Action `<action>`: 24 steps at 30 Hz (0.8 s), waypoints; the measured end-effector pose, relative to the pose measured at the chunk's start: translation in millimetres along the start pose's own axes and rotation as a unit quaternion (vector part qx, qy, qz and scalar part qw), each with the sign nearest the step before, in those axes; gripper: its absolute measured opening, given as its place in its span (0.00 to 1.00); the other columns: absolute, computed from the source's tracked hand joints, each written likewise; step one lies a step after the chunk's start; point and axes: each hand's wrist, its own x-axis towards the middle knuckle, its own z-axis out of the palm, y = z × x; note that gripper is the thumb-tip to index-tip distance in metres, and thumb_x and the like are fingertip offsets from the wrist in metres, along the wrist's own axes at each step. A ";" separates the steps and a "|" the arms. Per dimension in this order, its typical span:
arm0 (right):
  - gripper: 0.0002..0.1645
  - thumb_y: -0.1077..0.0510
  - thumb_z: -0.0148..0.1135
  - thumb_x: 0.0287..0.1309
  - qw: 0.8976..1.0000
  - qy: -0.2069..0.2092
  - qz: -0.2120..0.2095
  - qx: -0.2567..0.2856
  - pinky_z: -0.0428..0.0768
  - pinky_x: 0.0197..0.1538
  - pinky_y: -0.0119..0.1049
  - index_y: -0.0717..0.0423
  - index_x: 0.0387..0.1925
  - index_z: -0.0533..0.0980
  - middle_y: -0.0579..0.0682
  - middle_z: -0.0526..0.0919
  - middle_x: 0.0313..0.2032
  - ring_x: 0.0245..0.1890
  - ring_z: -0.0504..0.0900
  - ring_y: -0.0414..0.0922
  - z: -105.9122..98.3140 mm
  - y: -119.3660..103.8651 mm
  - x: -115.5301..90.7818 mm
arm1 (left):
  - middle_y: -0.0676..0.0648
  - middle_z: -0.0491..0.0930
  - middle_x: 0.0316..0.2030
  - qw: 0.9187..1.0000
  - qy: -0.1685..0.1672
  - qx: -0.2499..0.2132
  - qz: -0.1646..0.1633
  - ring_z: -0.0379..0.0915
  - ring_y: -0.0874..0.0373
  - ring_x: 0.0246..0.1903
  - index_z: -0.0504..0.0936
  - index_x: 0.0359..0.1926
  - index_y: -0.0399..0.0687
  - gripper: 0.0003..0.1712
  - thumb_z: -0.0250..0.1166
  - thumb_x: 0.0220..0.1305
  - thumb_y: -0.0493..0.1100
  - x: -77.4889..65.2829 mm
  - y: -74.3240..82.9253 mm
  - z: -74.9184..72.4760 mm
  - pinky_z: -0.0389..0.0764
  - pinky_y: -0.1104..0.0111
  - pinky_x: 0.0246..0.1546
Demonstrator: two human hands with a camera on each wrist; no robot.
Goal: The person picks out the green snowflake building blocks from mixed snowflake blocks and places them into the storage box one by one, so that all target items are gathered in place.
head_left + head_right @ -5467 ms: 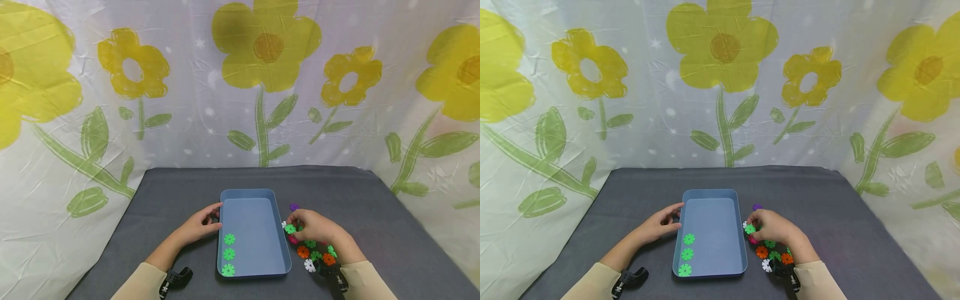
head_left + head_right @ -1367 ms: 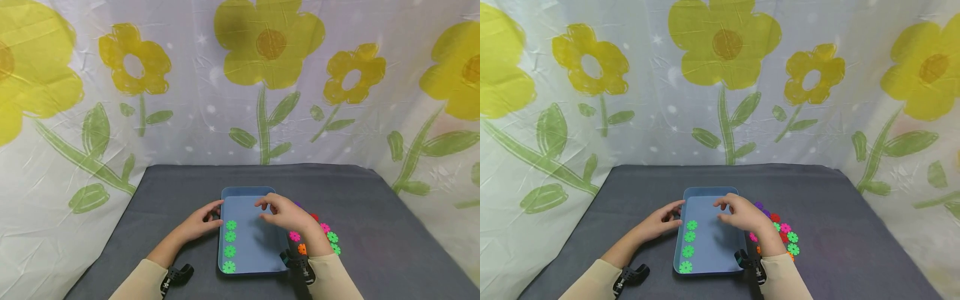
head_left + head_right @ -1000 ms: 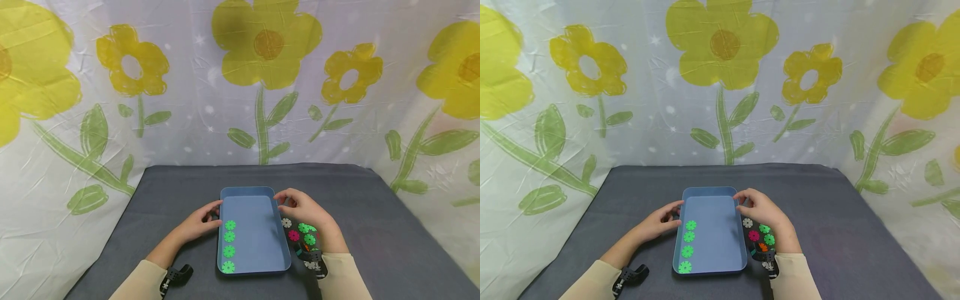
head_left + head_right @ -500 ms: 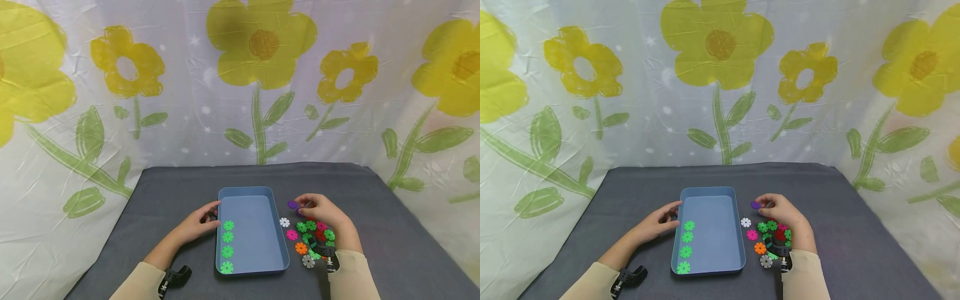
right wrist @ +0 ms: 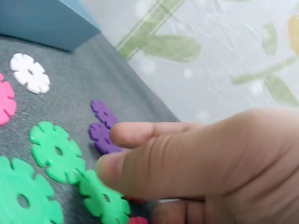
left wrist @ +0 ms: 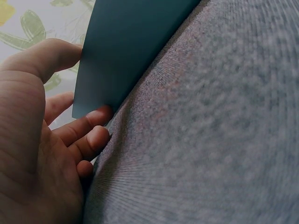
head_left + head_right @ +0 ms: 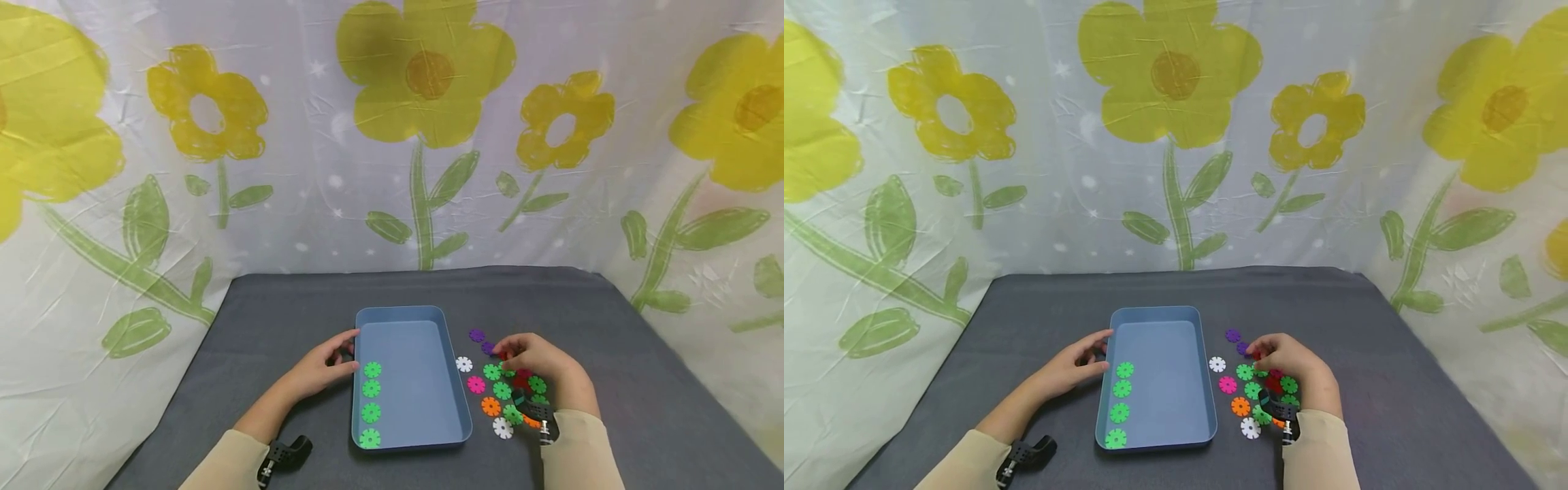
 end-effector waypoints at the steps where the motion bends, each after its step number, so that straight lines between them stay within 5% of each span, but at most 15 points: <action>1: 0.17 0.69 0.69 0.55 1.000 -0.004 0.000 -0.010 0.74 0.37 0.42 0.62 0.48 0.83 0.53 0.74 0.33 0.34 0.71 0.49 1.0 -0.4 0.6 | 0.42 0.75 0.54 1.000 0.000 -0.001 0.000 0.67 0.56 0.32 0.64 0.77 0.43 0.39 0.68 0.72 0.47 -0.1 -0.1 -0.2 0.70 0.67 0.33; 17: 0.14 0.68 0.70 0.56 0.998 -0.005 -0.003 -0.067 0.80 0.42 0.47 0.55 0.45 0.85 0.52 0.81 0.44 0.38 0.76 0.50 15.1 -4.7 9.4 | 0.41 0.75 0.54 1.000 -0.002 0.002 0.002 0.67 0.56 0.33 0.64 0.77 0.42 0.38 0.67 0.72 0.47 -2.0 -0.2 0.0 0.70 0.67 0.33; 24: 0.15 0.70 0.72 0.53 0.996 -0.030 -0.012 -0.087 0.78 0.37 0.44 0.53 0.42 0.84 0.51 0.77 0.35 0.35 0.75 0.50 18.9 -15.5 12.0 | 0.40 0.76 0.54 1.000 0.003 -0.010 0.004 0.67 0.55 0.34 0.65 0.76 0.43 0.37 0.68 0.72 0.44 0.0 0.8 0.5 0.71 0.67 0.32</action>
